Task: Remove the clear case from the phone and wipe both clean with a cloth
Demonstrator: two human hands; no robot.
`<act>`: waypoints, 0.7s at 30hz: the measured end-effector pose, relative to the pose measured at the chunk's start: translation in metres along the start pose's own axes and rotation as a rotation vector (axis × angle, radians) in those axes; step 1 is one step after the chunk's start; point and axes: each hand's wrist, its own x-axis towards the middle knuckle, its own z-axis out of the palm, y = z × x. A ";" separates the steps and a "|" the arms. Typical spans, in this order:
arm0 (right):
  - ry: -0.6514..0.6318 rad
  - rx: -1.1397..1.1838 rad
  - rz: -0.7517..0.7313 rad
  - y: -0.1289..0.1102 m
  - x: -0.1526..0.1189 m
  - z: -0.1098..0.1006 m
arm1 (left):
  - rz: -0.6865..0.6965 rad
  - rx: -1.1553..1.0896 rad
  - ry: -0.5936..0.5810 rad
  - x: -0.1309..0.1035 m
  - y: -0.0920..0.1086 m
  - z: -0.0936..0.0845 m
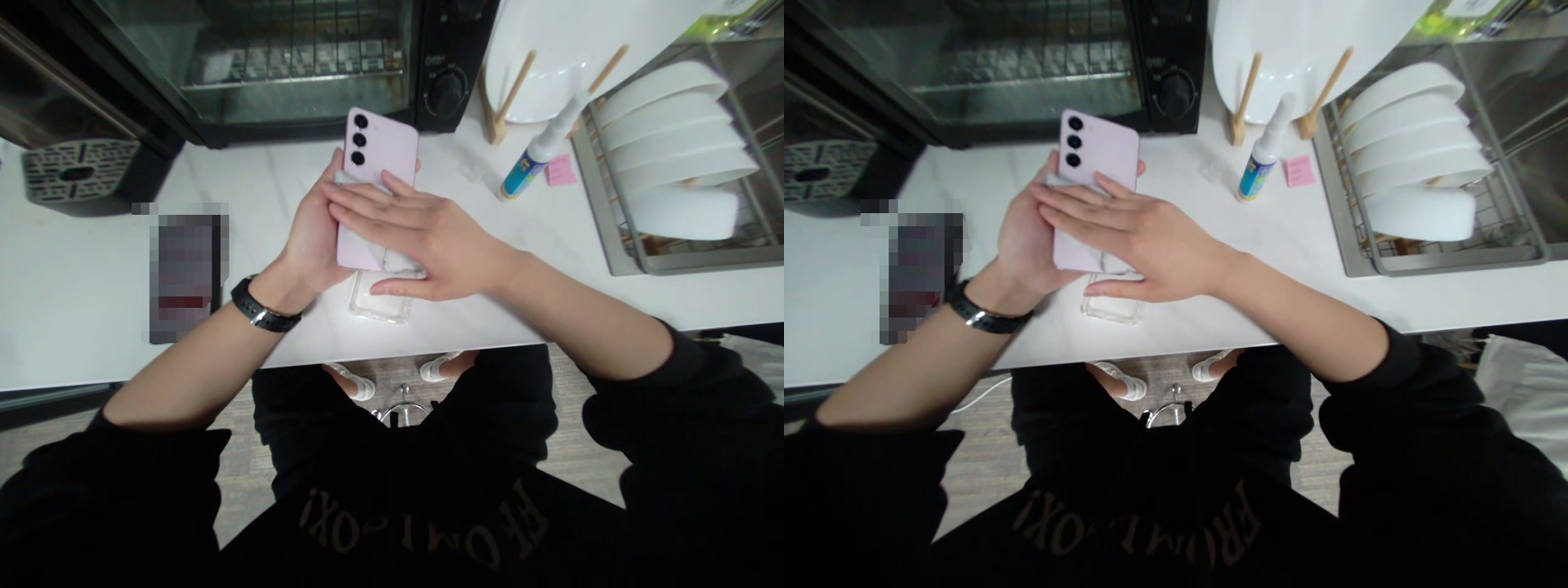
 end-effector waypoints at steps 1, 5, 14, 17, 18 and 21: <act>-0.016 0.003 -0.017 -0.002 0.000 0.000 | 0.003 -0.001 -0.003 0.000 0.001 -0.002; -0.016 0.020 -0.084 -0.011 0.000 -0.006 | 0.058 0.023 0.071 0.001 0.004 -0.008; 0.027 -0.006 0.070 -0.010 0.001 -0.020 | 0.127 -0.078 0.149 0.003 0.016 -0.010; 0.070 -0.046 0.111 -0.006 0.001 -0.021 | 0.162 -0.062 0.114 0.003 0.018 -0.013; 0.087 -0.057 0.125 -0.005 0.001 -0.021 | 0.180 -0.051 0.087 0.003 0.017 -0.013; 0.145 -0.069 0.179 0.002 0.000 -0.017 | 0.178 -0.016 0.041 0.002 0.014 -0.010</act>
